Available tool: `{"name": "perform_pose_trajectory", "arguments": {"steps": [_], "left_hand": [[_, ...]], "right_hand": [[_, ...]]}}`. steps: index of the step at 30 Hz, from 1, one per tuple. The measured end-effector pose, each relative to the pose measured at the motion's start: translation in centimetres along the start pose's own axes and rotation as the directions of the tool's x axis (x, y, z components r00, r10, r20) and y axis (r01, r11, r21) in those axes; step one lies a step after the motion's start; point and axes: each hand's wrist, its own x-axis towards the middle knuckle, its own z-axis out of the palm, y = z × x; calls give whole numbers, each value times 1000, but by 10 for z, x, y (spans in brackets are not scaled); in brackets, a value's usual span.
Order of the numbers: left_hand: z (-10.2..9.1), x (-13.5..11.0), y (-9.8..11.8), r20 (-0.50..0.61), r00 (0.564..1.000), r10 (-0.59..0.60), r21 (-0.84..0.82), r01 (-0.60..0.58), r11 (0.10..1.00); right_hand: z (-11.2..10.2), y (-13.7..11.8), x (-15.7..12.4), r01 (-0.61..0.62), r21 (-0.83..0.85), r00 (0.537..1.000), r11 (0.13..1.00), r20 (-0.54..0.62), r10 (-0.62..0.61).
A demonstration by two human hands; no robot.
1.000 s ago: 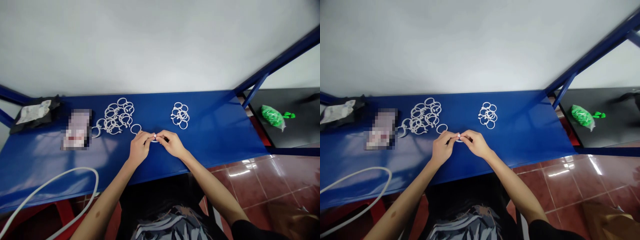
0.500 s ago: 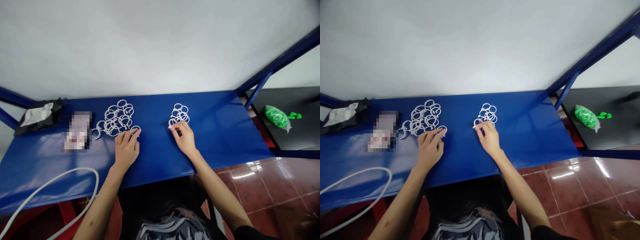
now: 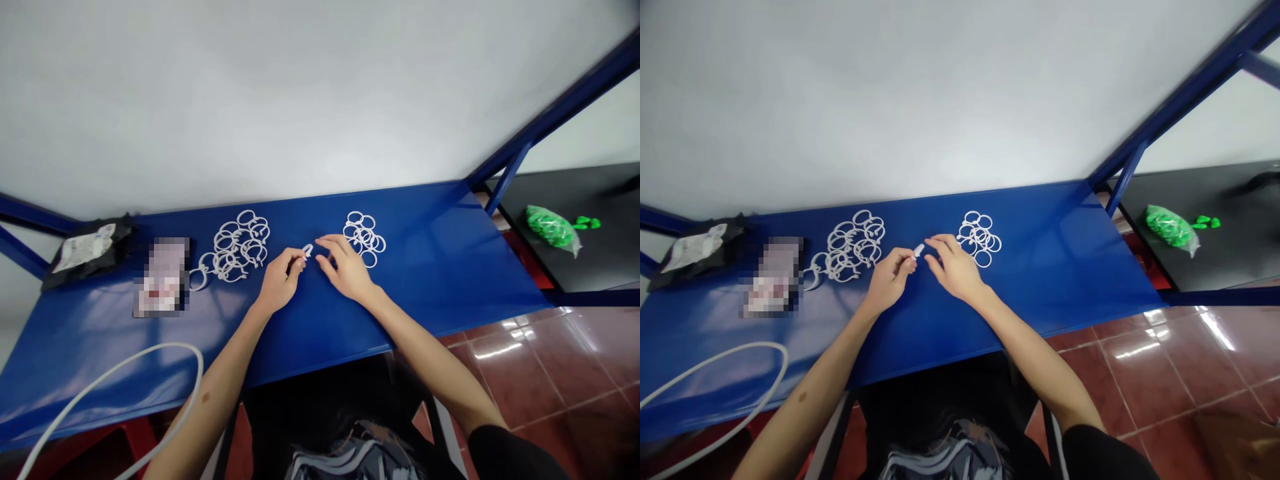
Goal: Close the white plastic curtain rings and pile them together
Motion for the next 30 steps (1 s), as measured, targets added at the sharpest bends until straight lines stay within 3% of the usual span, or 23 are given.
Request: {"name": "perform_pose_trajectory", "arguments": {"steps": [4,7,12,17,21,26,30], "left_hand": [[2,1,-2,38,996,-79,-243,86,966],[1,-2,-2,14,992,-126,-310,124,942],[3,-3,1,12,989,-148,-251,146,957],[3,-8,-2,0,990,-138,-140,136,981],[5,-12,-3,-43,997,-63,-10,62,998],[8,-16,-4,-115,986,117,125,-103,987],[7,-20,-7,-93,967,236,192,-215,958]], "right_hand": [[24,-2,10,27,210,997,977,62,-41],[28,3,3,-46,290,996,956,87,22],[21,3,-2,-185,360,981,915,121,151],[15,1,2,-107,331,986,937,154,58],[13,0,-1,-54,299,986,953,166,4],[12,-5,-7,-64,302,985,951,171,12],[14,-6,-10,-48,292,981,955,191,-9]]}}
